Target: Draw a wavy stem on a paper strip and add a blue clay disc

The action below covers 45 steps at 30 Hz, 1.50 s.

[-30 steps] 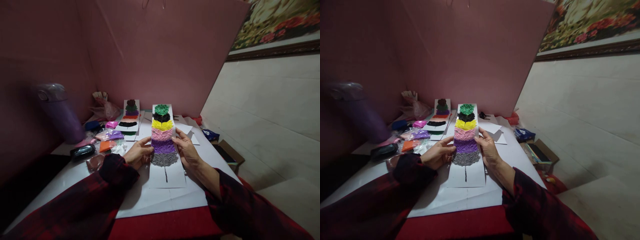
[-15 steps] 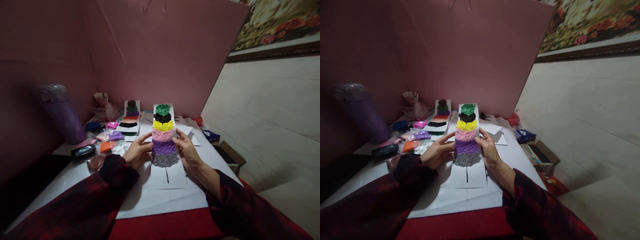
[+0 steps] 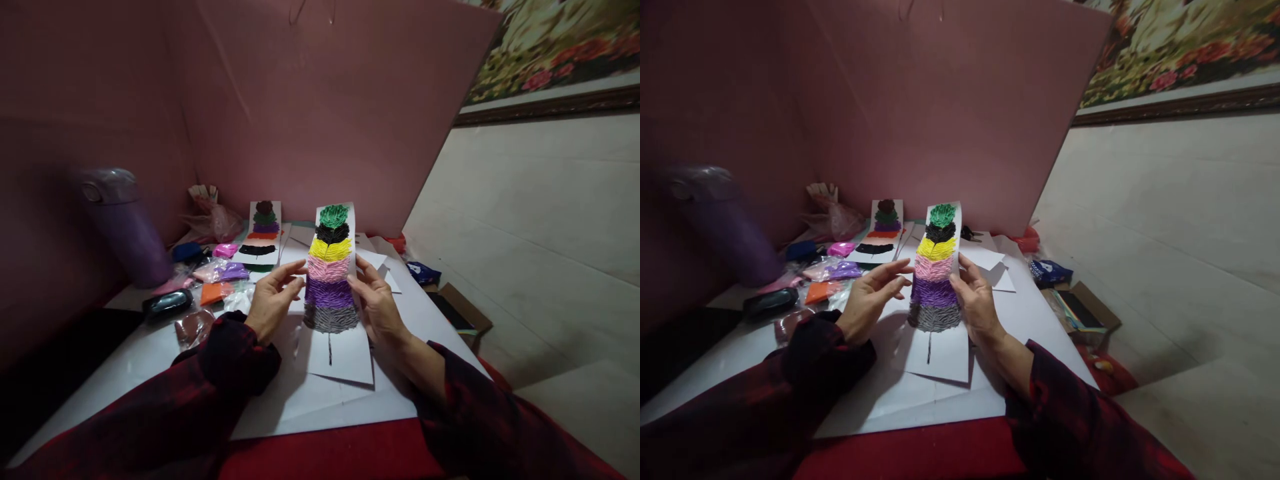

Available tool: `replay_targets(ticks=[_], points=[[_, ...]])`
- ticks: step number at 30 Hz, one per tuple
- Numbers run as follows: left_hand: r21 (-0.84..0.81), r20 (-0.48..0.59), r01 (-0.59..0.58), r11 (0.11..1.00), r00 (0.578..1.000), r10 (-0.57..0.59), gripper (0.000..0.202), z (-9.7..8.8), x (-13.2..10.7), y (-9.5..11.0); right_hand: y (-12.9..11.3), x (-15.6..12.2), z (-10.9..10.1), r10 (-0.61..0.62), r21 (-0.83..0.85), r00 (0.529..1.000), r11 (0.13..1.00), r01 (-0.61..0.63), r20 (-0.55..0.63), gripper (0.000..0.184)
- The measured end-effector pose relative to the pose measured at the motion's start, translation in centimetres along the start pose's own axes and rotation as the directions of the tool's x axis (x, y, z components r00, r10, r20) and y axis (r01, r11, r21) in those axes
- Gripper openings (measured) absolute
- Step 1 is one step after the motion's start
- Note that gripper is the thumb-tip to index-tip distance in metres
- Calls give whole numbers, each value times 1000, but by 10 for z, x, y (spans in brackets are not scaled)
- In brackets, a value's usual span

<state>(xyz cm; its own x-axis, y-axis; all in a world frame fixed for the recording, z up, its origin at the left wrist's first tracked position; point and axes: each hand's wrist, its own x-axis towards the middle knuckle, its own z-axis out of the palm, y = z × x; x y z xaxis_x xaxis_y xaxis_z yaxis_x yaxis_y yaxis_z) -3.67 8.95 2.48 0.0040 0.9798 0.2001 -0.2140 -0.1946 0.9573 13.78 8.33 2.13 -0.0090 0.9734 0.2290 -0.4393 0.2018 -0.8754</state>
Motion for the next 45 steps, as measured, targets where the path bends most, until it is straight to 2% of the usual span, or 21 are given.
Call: replay_targets(ticks=[2,5,7,9,11,13,15,17,19,21,25,28,30,32,35,38,41,45], points=[[-14,80,42,999,996,-41,45,3,-4,1,-3,-6,4,12,-39,992,999,-7,128,46],[-89,201,112,990,975,-92,50,6,-8,0,-5,-14,7,28,-147,950,989,19,312,47],[-160,273,163,973,955,-115,45,5,-7,-2,-3,-17,6,22,-232,929,970,69,370,46],[-224,286,233,946,944,-164,37,4,-5,-3,-2,-18,3,2,-325,923,936,134,384,42],[-279,246,303,911,940,-237,35,3,-2,-2,-3,-17,-1,-65,-411,933,885,218,355,36],[-325,202,336,884,938,-282,39,3,1,1,-4,-12,-5,-183,-481,950,828,289,255,31],[-349,200,354,868,933,-300,38,3,3,6,-4,-5,-10,-245,-527,960,803,279,134,30],[-358,237,374,856,923,-304,38,2,4,11,-2,0,-12,-169,-514,980,834,199,106,39],[-367,271,390,844,913,-304,39,0,5,15,1,4,-13,-39,-464,982,878,122,184,48],[-363,294,402,841,905,-307,39,-2,6,17,3,5,-12,24,-421,972,904,78,232,50],[-330,384,461,824,863,-329,41,-6,8,14,-2,11,-6,108,-326,990,942,-72,93,42],[-322,443,493,808,833,-332,39,-8,10,12,-15,21,0,202,-250,977,951,-181,61,31],[-327,471,490,808,826,-310,34,-7,10,12,-26,30,4,183,-241,982,956,-168,43,26],[-320,487,465,826,828,-277,33,-6,8,14,-38,40,7,94,-241,996,966,-93,-7,22],[-247,435,441,863,846,-308,37,-8,0,18,-52,61,10,-34,-265,998,964,19,-53,22],[-147,287,493,857,851,-440,36,-14,-10,22,-53,87,13,-44,-328,999,944,33,-27,24],[-132,147,501,855,863,-483,26,-23,-15,27,-42,113,19,-18,-379,1000,925,21,11,25],[-175,56,470,865,882,-468,22,-35,-10,32,-19,145,35,17,-422,999,907,-1,34,24]])
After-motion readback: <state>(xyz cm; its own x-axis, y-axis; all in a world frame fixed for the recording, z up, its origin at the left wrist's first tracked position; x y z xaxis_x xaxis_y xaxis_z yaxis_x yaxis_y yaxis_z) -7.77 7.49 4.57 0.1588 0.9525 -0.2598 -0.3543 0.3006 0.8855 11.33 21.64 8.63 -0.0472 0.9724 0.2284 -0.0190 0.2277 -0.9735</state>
